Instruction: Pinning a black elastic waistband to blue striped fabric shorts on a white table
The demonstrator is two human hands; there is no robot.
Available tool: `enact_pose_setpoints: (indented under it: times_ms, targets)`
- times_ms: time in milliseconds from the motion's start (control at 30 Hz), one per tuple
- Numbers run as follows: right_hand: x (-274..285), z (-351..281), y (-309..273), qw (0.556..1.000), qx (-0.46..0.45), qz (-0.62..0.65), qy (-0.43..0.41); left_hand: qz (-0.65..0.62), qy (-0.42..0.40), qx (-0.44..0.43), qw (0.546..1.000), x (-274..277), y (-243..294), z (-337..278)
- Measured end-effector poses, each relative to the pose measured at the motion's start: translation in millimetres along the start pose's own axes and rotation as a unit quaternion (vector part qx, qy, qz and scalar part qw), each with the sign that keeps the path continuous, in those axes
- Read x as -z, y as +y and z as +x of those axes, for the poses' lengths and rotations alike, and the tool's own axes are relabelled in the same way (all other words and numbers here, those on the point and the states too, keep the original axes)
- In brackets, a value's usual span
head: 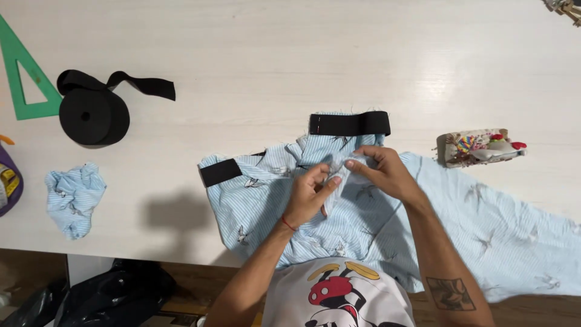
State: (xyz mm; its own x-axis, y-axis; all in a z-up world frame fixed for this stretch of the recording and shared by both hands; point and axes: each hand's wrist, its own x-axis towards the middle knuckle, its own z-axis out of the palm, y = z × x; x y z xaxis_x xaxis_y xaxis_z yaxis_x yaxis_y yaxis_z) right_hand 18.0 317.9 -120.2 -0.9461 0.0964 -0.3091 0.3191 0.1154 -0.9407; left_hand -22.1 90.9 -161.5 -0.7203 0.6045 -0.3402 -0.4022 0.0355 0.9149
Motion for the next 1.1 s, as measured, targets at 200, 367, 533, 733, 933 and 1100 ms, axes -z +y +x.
enact_pose_setpoints:
  times_ms: [200,367,533,733,933,1100]
  targets:
    - [-12.0,7.3,-6.9,0.996,-0.032,0.055,0.062,-0.011,0.023,-0.002,1.0,6.5,-16.0,10.9]
    - [-20.1,26.8,-6.5,0.992,0.017,-0.104,0.072,0.233,0.046,-0.099,0.966,29.1,-13.2,45.8]
    - [-19.3,54.7,-25.7,0.948,0.043,-0.3,0.098,0.348,0.086,-0.145,0.922,49.8,16.7,88.3]
    - [-28.3,75.4,-37.6,0.925,0.037,-0.379,-0.003,0.535,0.103,-0.262,0.797,75.4,33.2,127.3]
    - [-21.7,73.1,-32.7,0.975,0.098,-0.146,-0.135,0.533,0.028,-0.241,0.811,76.9,17.8,140.7]
    - [-20.3,82.2,0.6,0.947,0.049,-0.313,-0.057,0.524,0.019,-0.219,0.823,74.3,20.3,136.0]
